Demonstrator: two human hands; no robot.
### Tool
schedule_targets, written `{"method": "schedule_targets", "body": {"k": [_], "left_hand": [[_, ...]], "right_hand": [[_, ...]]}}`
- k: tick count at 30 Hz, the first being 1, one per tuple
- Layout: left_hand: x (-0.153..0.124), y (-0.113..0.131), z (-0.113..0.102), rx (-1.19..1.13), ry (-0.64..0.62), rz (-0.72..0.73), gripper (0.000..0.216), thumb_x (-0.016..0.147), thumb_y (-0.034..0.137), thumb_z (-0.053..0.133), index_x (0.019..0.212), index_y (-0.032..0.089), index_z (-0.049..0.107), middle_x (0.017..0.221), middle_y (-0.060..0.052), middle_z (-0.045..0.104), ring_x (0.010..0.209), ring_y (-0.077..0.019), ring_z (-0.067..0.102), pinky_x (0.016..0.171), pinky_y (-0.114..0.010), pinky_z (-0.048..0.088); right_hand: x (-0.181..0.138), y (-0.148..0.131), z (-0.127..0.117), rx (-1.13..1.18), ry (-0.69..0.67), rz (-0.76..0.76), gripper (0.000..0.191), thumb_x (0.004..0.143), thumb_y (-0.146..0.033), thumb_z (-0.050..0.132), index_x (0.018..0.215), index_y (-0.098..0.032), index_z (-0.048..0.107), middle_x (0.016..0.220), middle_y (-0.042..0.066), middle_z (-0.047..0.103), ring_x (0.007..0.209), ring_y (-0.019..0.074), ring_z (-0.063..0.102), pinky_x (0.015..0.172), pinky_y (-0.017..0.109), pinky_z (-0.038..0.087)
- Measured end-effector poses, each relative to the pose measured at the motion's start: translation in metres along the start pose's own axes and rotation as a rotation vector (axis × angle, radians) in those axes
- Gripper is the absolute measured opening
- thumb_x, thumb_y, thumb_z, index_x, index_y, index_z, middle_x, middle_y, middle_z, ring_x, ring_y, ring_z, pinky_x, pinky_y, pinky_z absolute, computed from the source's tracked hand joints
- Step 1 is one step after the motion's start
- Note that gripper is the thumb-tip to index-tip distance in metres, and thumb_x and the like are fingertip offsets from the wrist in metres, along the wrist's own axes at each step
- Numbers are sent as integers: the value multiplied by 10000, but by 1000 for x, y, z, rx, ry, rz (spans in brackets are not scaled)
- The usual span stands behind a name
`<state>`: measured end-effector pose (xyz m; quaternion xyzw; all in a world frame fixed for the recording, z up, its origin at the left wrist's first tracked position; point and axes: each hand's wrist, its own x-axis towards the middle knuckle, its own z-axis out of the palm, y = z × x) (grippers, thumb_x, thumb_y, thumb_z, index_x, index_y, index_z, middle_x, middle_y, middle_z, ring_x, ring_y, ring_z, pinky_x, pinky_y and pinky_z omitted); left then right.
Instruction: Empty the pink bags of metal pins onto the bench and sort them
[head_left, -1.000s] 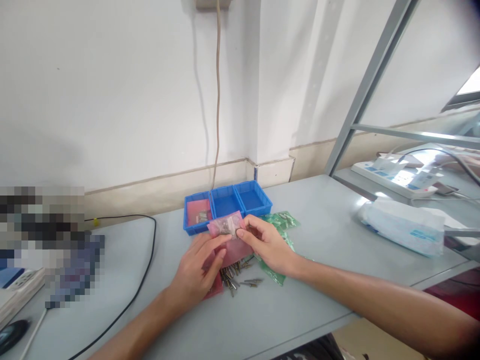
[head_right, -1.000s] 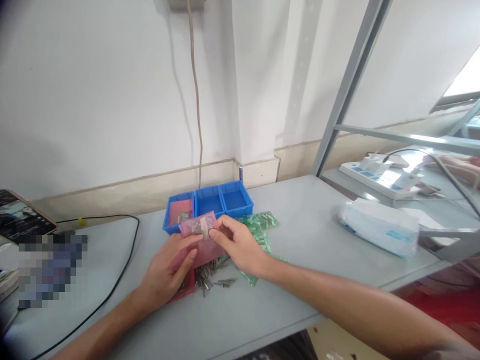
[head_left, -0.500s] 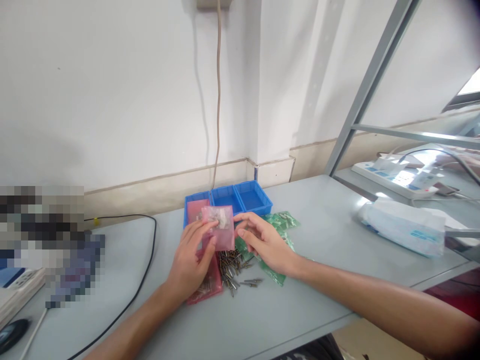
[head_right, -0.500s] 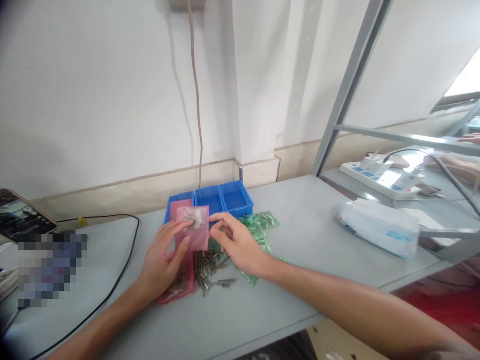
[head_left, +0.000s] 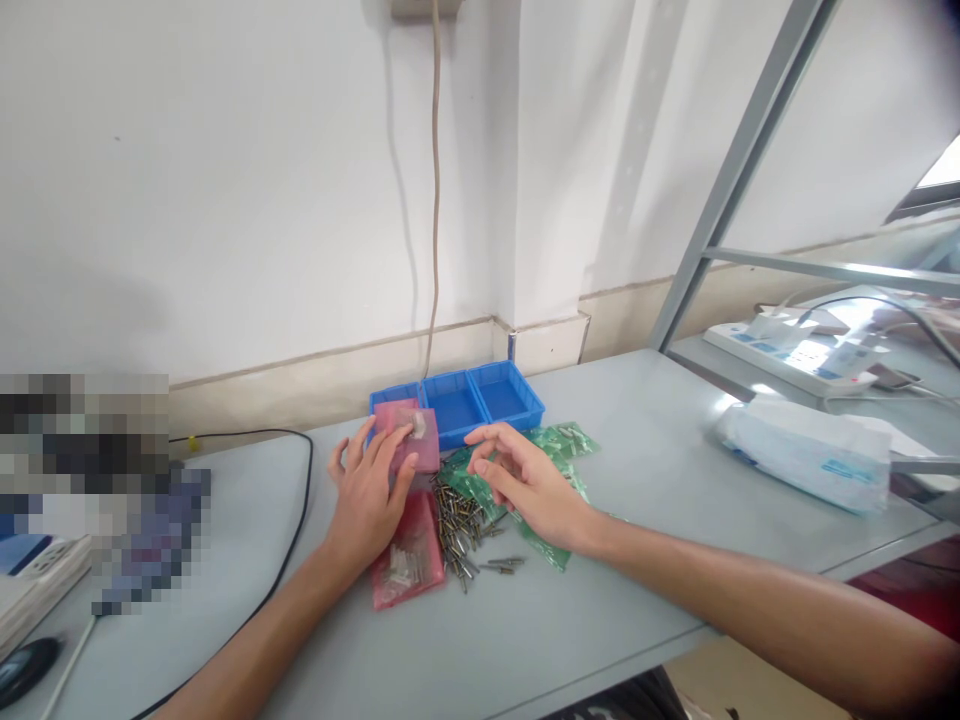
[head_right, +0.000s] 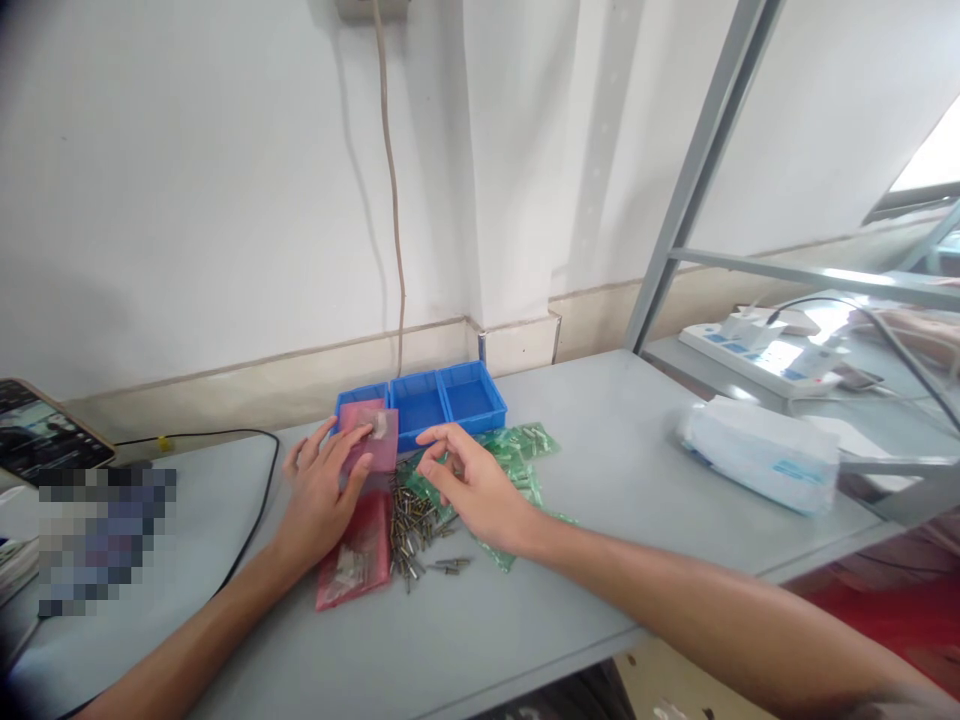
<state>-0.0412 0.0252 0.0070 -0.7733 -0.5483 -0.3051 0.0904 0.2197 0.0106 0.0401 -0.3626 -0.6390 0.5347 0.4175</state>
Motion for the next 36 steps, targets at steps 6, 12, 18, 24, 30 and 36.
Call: {"method": "schedule_targets", "body": {"k": [6, 12, 18, 24, 30, 36], "left_hand": [[1, -3, 2, 34, -72, -57, 451, 1138, 418, 381, 1528, 262, 545, 1513, -124, 644, 1597, -376, 321, 1231, -649, 203], [6, -13, -1, 87, -62, 3, 462, 1128, 432, 409, 1544, 285, 546, 1537, -121, 631, 1608, -372, 310, 1243, -628, 200], [11, -24, -1, 110, -54, 64, 508, 1127, 482, 401, 1574, 274, 523, 1530, -128, 638, 1609, -366, 317, 1264, -612, 173], [13, -32, 2, 139, -38, 56, 526, 1129, 492, 394, 1595, 276, 503, 1544, -126, 627, 1617, -367, 300, 1272, -612, 138], [14, -35, 6, 145, -25, 50, 539, 1127, 491, 391, 1608, 270, 491, 1535, -134, 634, 1643, -368, 237, 1274, -617, 140], [14, -39, 9, 215, -48, 22, 581, 1120, 535, 381, 1597, 227, 508, 1579, -149, 589, 1642, -405, 215, 1263, -642, 171]], "right_hand": [[0, 3, -1, -15, -5, -14, 248, 1070, -426, 602, 1256, -262, 589, 1051, -1, 597, 685, 99, 553, 618, 265, 467], [0, 3, -1, -23, 0, -14, 268, 1061, -460, 612, 1250, -269, 604, 1048, 4, 600, 689, 109, 556, 612, 261, 475], [0, 4, -1, -48, -7, -12, 260, 1070, -466, 596, 1238, -268, 609, 1052, 4, 597, 685, 107, 561, 607, 256, 474], [-1, 4, -2, -60, -9, -11, 237, 1079, -455, 586, 1230, -275, 613, 1026, -8, 589, 688, 105, 558, 626, 260, 481], [-1, 2, -1, -67, -11, 0, 243, 1075, -461, 590, 1220, -267, 615, 1017, -8, 587, 691, 108, 558, 632, 264, 478], [0, 6, -1, -60, -9, -13, 249, 1071, -465, 600, 1224, -271, 622, 1021, -10, 590, 694, 110, 557, 654, 271, 488]]}}
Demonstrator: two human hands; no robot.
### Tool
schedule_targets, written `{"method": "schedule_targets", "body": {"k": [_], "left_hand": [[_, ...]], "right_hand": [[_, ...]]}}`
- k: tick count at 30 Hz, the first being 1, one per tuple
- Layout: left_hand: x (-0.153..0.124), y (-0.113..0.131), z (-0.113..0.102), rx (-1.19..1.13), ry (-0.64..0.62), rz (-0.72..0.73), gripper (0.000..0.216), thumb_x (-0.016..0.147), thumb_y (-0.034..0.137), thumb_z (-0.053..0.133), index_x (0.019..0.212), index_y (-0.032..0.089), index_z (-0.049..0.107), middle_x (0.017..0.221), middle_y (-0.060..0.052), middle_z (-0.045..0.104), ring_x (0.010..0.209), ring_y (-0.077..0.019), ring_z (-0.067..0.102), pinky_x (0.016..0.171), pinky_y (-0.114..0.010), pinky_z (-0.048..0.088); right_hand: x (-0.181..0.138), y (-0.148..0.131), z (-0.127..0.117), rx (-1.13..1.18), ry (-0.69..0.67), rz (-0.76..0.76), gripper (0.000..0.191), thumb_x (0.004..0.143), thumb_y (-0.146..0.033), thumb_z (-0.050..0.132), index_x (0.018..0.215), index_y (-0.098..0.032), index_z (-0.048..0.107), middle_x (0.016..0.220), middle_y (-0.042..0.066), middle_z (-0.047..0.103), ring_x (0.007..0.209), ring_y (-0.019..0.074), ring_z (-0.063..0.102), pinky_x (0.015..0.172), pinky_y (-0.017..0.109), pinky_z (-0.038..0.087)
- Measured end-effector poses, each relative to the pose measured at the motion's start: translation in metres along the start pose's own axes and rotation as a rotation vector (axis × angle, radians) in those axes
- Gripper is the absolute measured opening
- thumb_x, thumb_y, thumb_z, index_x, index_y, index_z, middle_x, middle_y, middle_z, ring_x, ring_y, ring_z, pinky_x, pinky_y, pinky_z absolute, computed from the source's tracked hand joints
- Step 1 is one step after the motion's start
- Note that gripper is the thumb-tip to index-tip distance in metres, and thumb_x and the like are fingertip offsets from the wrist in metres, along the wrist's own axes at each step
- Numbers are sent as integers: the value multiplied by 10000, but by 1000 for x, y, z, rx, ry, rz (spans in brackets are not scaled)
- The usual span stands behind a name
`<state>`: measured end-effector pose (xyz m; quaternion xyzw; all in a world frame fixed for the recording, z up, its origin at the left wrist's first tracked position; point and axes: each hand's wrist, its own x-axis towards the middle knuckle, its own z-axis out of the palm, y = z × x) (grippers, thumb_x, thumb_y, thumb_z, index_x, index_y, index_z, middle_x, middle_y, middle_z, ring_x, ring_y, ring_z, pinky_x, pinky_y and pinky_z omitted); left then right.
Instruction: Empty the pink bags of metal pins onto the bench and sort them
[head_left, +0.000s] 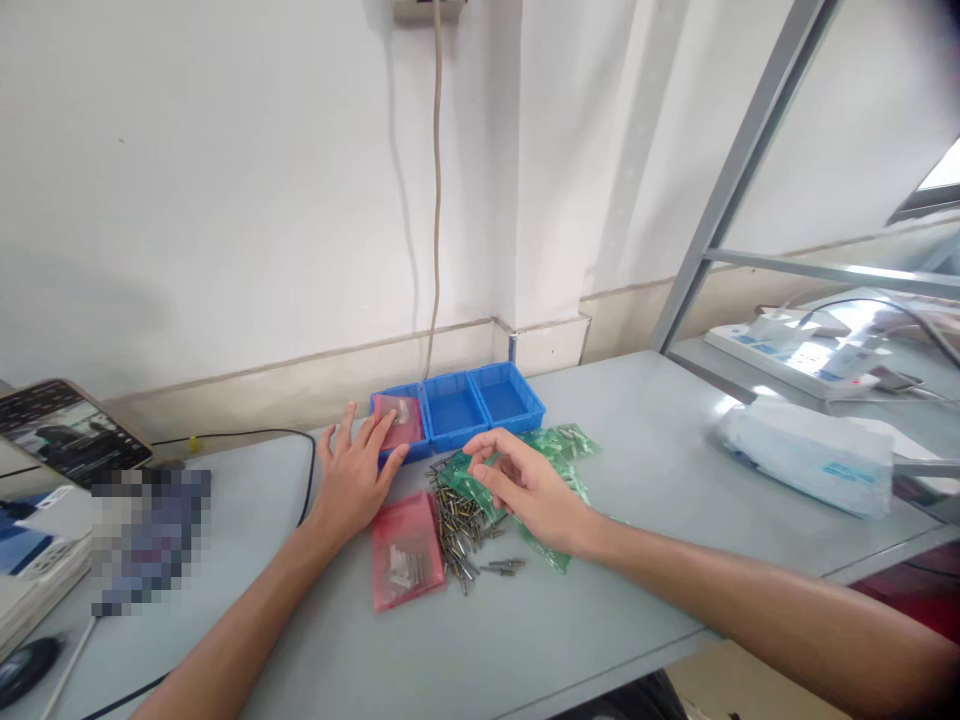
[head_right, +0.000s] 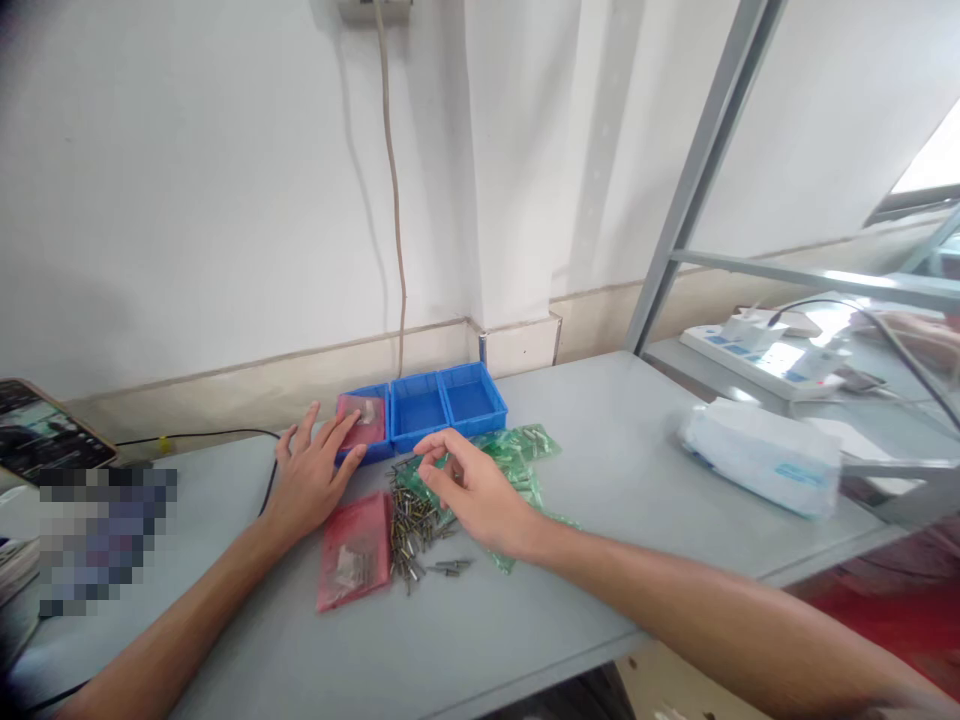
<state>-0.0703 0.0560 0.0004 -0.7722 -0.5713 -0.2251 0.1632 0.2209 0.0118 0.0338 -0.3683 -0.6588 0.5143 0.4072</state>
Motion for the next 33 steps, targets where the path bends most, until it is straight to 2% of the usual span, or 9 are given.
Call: {"method": "schedule_targets", "body": {"k": [4, 9, 13, 15, 18, 21, 25, 33], "left_hand": [[0, -3, 3, 22, -32, -4, 586, 1115, 553, 381, 1598, 246, 508, 1585, -136, 586, 1640, -407, 219, 1256, -649, 195], [-1, -1, 3, 30, -12, -6, 545, 1113, 540, 398, 1553, 261, 558, 1552, -145, 599, 1621, -413, 257, 1218, -653, 271], [-2, 4, -2, 46, 29, -14, 520, 1109, 538, 412, 1484, 234, 605, 1628, -172, 499, 1603, -428, 275, 1182, -644, 337], [-2, 6, -3, 47, 65, -9, 504, 1104, 547, 427, 1410, 206, 639, 1653, -182, 460, 1592, -434, 286, 1167, -632, 358], [-3, 6, -4, 40, 101, 22, 464, 1099, 550, 453, 1303, 190, 665, 1540, -180, 577, 1515, -425, 397, 1148, -607, 373], [-3, 6, -5, 44, 100, 54, 421, 1096, 536, 477, 1257, 199, 671, 1371, -152, 687, 1373, -404, 522, 1120, -586, 388], [-3, 8, -8, 81, 116, 49, 406, 1076, 534, 522, 1207, 188, 688, 1316, -156, 693, 1216, -390, 594, 1041, -556, 438], [-3, 10, -11, 101, 121, 75, 416, 1076, 513, 528, 1232, 156, 674, 1346, -183, 682, 1250, -390, 596, 1060, -539, 442]], "right_hand": [[0, 0, 0, -8, 4, 12, 247, 1072, -470, 598, 1226, -278, 624, 998, -13, 593, 702, 119, 566, 646, 273, 477], [0, 0, -1, -22, 2, 15, 230, 1074, -464, 596, 1220, -290, 633, 969, -18, 598, 694, 121, 559, 634, 275, 462], [0, 1, -2, -79, -3, 26, 227, 1076, -470, 587, 1195, -286, 644, 849, -31, 569, 677, 140, 552, 630, 285, 455], [0, 2, -2, -100, -12, 19, 220, 1076, -464, 585, 1173, -279, 652, 859, -26, 582, 679, 144, 549, 635, 290, 455], [1, 2, -2, -111, -31, 1, 207, 1076, -448, 582, 1162, -274, 655, 938, -14, 615, 691, 140, 550, 652, 295, 462], [1, 2, -1, -139, -39, -12, 191, 1077, -427, 580, 1162, -273, 655, 892, -25, 593, 693, 142, 548, 662, 294, 459], [0, 0, 0, -178, -45, -35, 166, 1069, -382, 587, 1156, -265, 667, 944, -14, 617, 709, 141, 550, 674, 295, 455], [-1, -2, 0, -221, -61, -58, 147, 1060, -340, 589, 1138, -252, 676, 894, -20, 607, 690, 140, 511, 663, 287, 431]]}}
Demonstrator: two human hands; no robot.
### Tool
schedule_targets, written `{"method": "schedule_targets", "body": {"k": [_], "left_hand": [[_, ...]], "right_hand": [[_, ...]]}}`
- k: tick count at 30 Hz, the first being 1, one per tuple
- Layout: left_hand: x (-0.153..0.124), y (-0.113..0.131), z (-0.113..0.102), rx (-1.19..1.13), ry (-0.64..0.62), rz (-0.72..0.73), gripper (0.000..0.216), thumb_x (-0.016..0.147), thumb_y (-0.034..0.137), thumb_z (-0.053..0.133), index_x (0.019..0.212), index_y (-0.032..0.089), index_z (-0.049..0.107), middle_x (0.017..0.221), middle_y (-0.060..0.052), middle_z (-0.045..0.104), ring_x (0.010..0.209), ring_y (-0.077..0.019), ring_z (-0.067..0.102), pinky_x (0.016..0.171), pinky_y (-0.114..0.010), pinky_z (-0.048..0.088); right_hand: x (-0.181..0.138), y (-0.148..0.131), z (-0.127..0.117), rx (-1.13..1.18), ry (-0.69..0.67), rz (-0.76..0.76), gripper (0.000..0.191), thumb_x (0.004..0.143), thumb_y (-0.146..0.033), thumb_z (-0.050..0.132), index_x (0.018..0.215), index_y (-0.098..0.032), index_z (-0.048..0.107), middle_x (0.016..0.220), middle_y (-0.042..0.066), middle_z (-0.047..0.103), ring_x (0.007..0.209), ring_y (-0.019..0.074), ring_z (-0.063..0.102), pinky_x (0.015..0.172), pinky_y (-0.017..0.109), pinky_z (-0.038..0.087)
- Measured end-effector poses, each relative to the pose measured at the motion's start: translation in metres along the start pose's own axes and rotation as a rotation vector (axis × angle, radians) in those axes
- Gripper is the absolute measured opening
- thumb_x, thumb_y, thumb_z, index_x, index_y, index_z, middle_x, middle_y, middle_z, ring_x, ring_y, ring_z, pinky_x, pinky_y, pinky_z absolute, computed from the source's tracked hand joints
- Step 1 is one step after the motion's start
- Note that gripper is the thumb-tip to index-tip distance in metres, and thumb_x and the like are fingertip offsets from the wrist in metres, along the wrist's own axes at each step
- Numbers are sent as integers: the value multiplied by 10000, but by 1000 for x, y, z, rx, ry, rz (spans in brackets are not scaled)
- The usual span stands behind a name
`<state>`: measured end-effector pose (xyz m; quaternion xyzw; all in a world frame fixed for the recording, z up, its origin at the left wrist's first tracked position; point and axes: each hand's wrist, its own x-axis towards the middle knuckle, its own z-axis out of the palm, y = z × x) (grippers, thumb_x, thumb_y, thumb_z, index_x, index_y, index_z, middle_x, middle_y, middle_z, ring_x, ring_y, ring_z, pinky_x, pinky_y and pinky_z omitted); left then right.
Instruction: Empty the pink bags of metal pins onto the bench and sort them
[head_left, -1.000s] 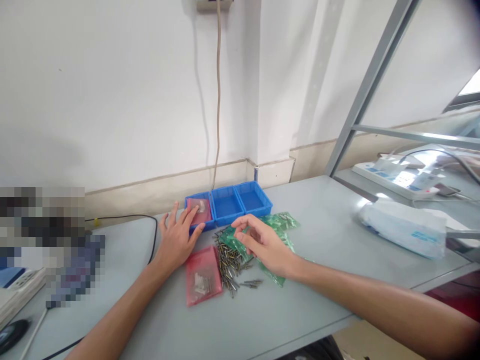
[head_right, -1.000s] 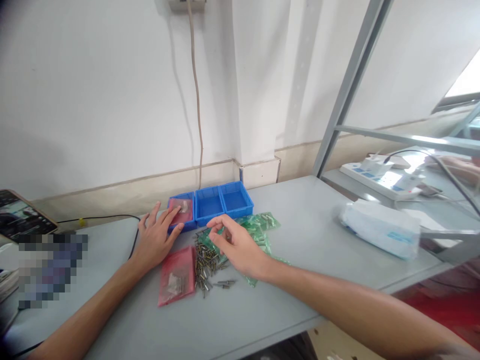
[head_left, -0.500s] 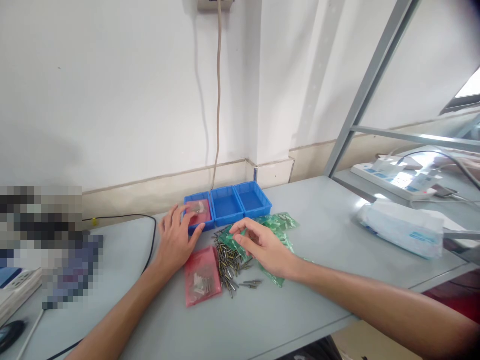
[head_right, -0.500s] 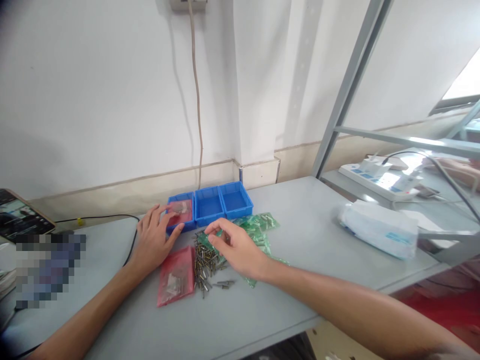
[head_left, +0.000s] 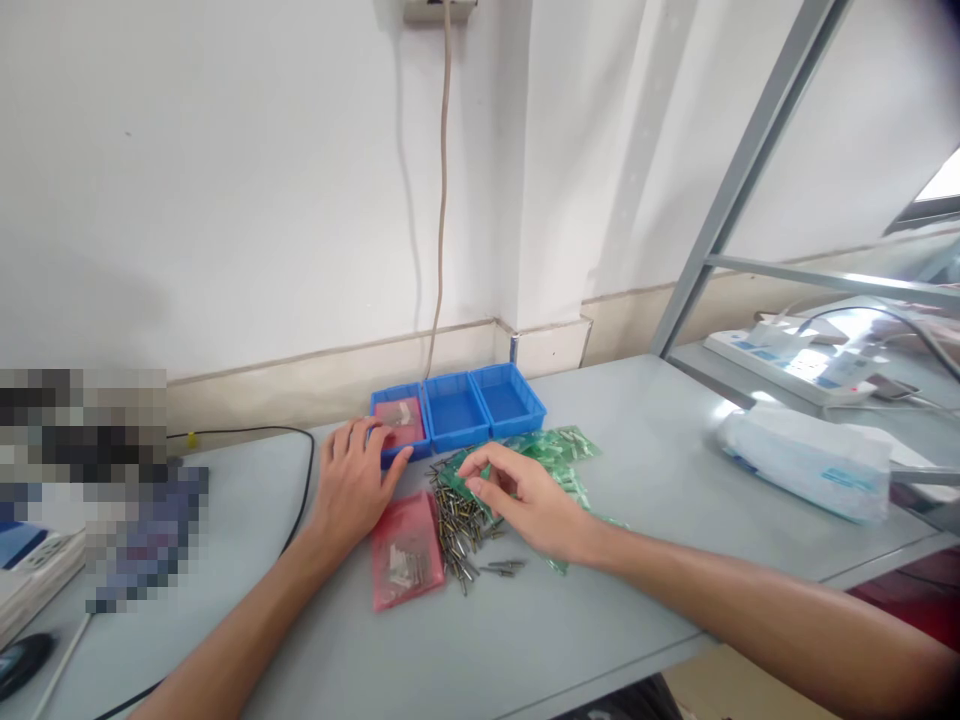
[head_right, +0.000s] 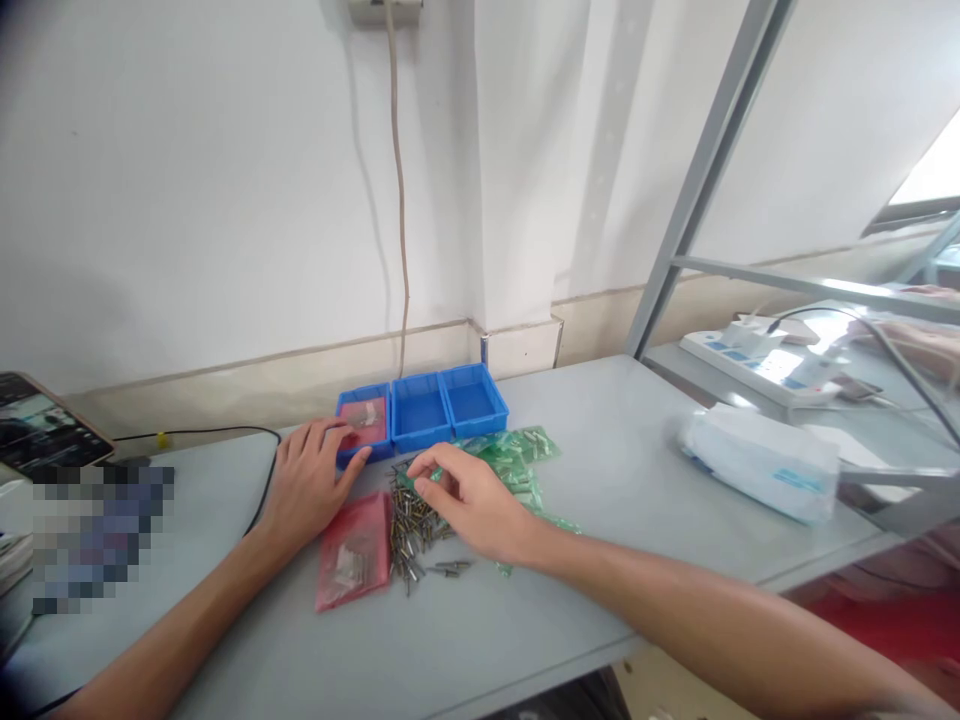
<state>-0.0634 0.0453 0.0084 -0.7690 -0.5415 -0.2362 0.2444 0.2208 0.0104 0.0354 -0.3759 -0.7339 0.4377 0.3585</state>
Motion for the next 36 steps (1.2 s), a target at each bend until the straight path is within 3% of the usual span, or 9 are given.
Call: {"method": "schedule_targets", "body": {"k": [5, 9, 13, 18, 24, 30, 36], "left_hand": [[1, -1, 1, 10, -2, 24, 418, 1081, 504, 520, 1257, 151, 658, 1293, -182, 717, 1305, -412, 574, 1097, -561, 414], [0, 0, -1, 23, -11, 37, 364, 1089, 495, 507, 1165, 173, 656, 1235, -165, 728, 1288, -409, 577, 1091, -560, 417], [0, 0, -1, 25, -53, 29, 357, 1085, 522, 503, 1056, 189, 628, 1259, -174, 692, 1208, -380, 600, 1006, -518, 470], [-1, -1, 5, -15, -80, 27, 355, 1072, 534, 509, 1066, 198, 624, 1292, -187, 654, 1184, -372, 594, 949, -499, 502], [-2, -1, 7, -48, -52, 33, 347, 1072, 521, 509, 1110, 196, 625, 1313, -190, 641, 1209, -377, 581, 987, -520, 498], [-1, 1, 6, -35, -57, 60, 334, 1079, 487, 505, 1140, 181, 622, 1338, -196, 627, 1254, -388, 564, 1010, -524, 491], [-1, 1, 7, -45, -60, 76, 308, 1081, 455, 523, 1173, 175, 616, 1334, -182, 648, 1268, -377, 573, 1036, -512, 479]], "right_hand": [[-1, -2, 0, -3, -3, 1, 148, 1062, -329, 582, 1141, -245, 675, 938, -10, 630, 704, 139, 527, 669, 284, 439], [-2, -3, -1, -46, 3, -25, 139, 1057, -306, 591, 1137, -238, 682, 962, -5, 660, 714, 135, 517, 684, 277, 440], [-2, -1, -1, -67, -21, -55, 139, 1064, -301, 582, 1144, -245, 680, 1048, 6, 683, 745, 136, 538, 687, 271, 453], [-1, 0, 0, -122, -57, -72, 173, 1069, -313, 583, 1170, -247, 707, 1078, 22, 714, 754, 148, 580, 675, 278, 470], [-1, -4, 0, -190, -174, -199, 252, 1093, -294, 557, 1211, -240, 774, 1133, 59, 737, 945, 189, 675, 825, 312, 533], [-10, 0, 4, -384, -282, -326, 270, 1096, -290, 542, 1263, -255, 752, 1433, 88, 636, 965, 177, 719, 911, 338, 584], [-16, 0, 11, -589, -387, -438, 303, 1089, -312, 563, 1364, -243, 671, 1492, 92, 608, 1019, 195, 717, 785, 308, 603]]}}
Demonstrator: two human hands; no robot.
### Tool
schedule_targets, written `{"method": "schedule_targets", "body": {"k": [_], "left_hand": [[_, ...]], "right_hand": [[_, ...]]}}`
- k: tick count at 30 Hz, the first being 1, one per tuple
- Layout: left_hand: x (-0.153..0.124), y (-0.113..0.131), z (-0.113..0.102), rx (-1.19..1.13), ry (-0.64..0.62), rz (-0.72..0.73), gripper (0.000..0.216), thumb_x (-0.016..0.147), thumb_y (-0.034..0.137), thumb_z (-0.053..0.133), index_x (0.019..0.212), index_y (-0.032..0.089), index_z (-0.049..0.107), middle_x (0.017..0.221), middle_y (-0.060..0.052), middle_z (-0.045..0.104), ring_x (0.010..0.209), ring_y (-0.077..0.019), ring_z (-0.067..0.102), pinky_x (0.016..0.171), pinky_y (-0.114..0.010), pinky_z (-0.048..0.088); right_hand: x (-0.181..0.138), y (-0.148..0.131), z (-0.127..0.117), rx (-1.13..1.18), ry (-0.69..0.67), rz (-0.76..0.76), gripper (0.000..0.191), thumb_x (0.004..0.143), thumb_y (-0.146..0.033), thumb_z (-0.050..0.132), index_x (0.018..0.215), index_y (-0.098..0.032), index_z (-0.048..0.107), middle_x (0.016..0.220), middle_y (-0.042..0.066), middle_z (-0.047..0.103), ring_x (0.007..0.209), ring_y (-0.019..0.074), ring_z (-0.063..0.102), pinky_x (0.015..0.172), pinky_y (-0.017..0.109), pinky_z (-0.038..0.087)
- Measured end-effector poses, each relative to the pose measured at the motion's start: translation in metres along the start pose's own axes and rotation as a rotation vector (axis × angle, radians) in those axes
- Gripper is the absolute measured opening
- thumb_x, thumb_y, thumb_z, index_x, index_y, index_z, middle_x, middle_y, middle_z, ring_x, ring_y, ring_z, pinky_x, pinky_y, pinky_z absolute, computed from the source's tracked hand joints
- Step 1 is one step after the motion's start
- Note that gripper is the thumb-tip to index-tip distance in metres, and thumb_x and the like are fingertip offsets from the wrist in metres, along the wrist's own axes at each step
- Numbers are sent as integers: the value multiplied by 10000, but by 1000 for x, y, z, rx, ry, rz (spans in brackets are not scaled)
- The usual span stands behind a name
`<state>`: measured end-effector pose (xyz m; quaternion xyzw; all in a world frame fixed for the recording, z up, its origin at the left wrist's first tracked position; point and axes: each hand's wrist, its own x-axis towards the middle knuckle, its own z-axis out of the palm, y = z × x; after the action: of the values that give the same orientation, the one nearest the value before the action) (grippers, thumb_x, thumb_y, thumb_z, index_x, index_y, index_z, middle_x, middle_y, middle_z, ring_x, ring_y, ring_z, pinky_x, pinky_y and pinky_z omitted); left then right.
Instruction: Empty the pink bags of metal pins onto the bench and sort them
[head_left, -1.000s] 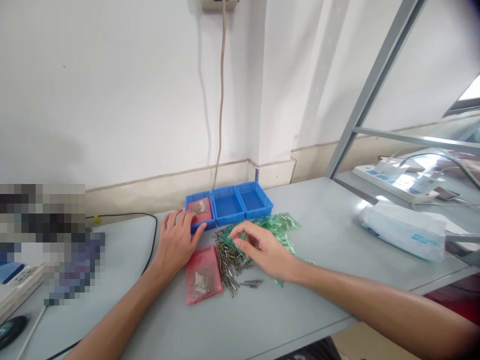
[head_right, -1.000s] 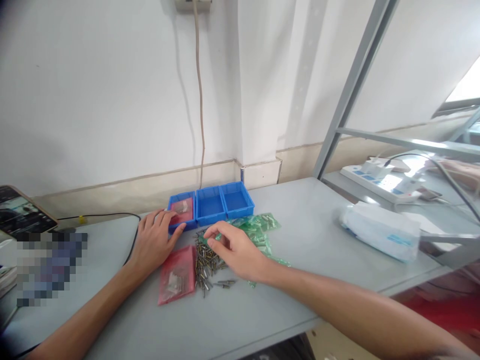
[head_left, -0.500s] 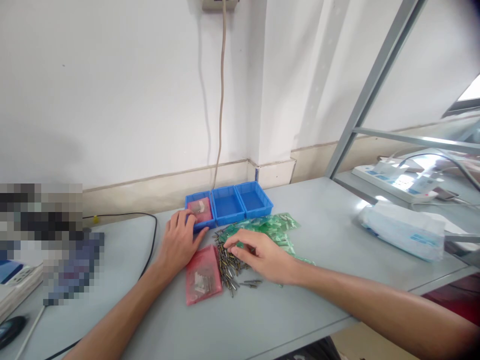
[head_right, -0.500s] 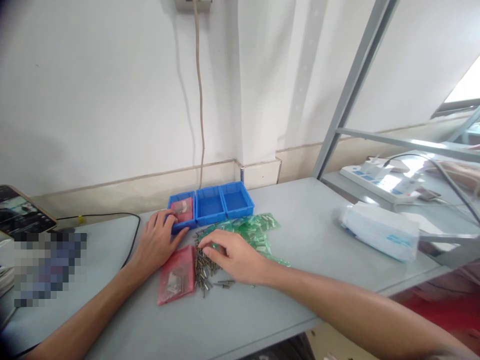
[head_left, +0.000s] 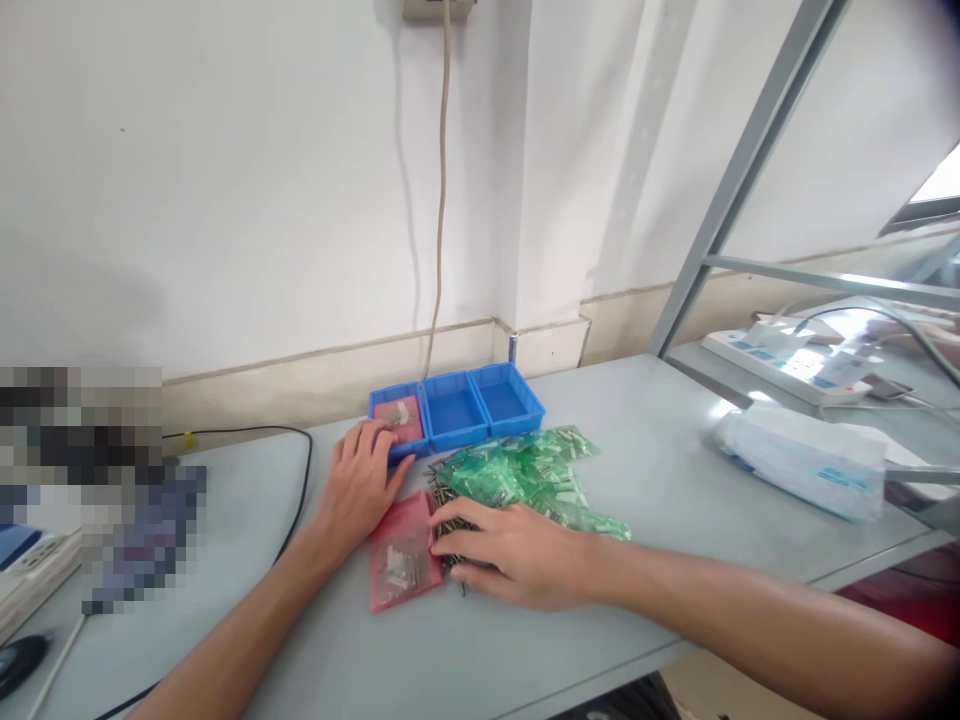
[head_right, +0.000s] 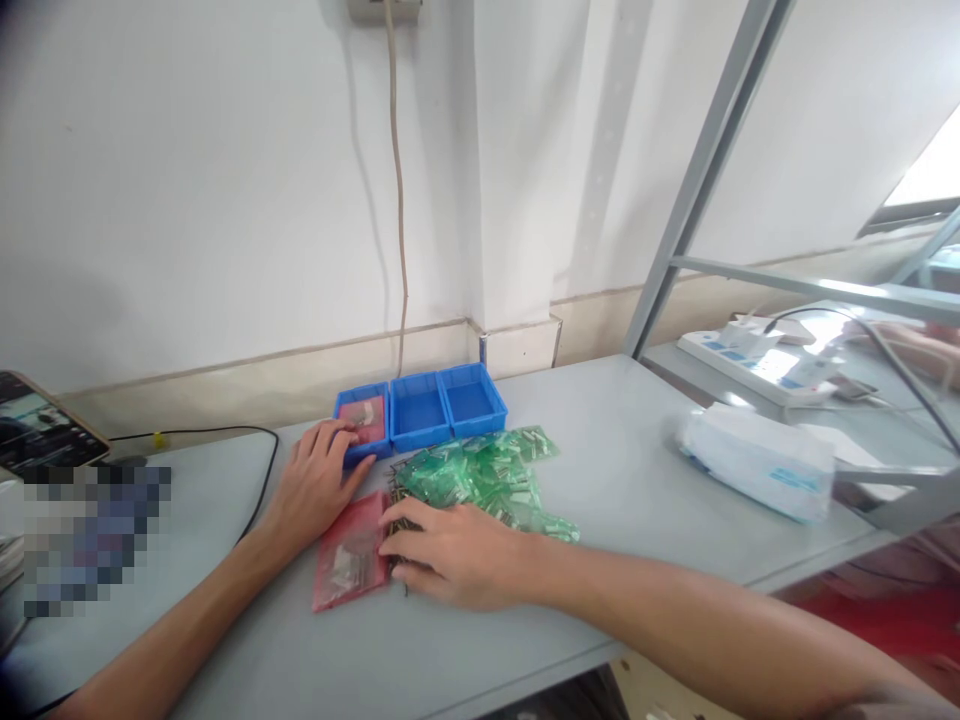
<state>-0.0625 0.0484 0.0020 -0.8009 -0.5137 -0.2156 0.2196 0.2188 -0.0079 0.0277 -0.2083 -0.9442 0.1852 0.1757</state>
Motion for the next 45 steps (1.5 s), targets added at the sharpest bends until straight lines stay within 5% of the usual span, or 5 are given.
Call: {"method": "schedule_targets", "body": {"k": [4, 9, 17, 45], "left_hand": [[0, 0, -1, -9, 7, 6, 346, 1080, 444, 526, 1258, 160, 608, 1324, -182, 660, 1281, -377, 570, 1057, -513, 468], [-1, 1, 0, 18, -18, 2, 389, 1087, 424, 511, 1366, 166, 597, 1400, -187, 635, 1310, -382, 558, 1060, -517, 461], [0, 2, -2, 18, -28, 5, 372, 1081, 411, 525, 1344, 168, 629, 1385, -178, 647, 1314, -383, 560, 1060, -518, 459], [0, 3, -3, 26, -44, -1, 363, 1081, 422, 519, 1344, 197, 630, 1389, -173, 648, 1318, -385, 561, 1044, -521, 467]], "right_hand": [[1, -1, -2, -29, -5, 12, 228, 1096, -310, 549, 1245, -234, 703, 1462, 95, 617, 901, 163, 705, 744, 296, 590], [0, 2, -1, -52, -5, -43, 258, 1115, -333, 518, 1276, -245, 699, 1483, 85, 615, 1032, 183, 718, 770, 282, 589], [0, 1, -3, -61, -17, -77, 342, 1119, -324, 497, 1417, -256, 651, 1564, 78, 586, 1208, 200, 701, 787, 258, 602], [-1, 2, 0, -68, -19, -126, 433, 1109, -321, 507, 1520, -242, 615, 1593, 69, 598, 1291, 237, 686, 973, 320, 596]]}}
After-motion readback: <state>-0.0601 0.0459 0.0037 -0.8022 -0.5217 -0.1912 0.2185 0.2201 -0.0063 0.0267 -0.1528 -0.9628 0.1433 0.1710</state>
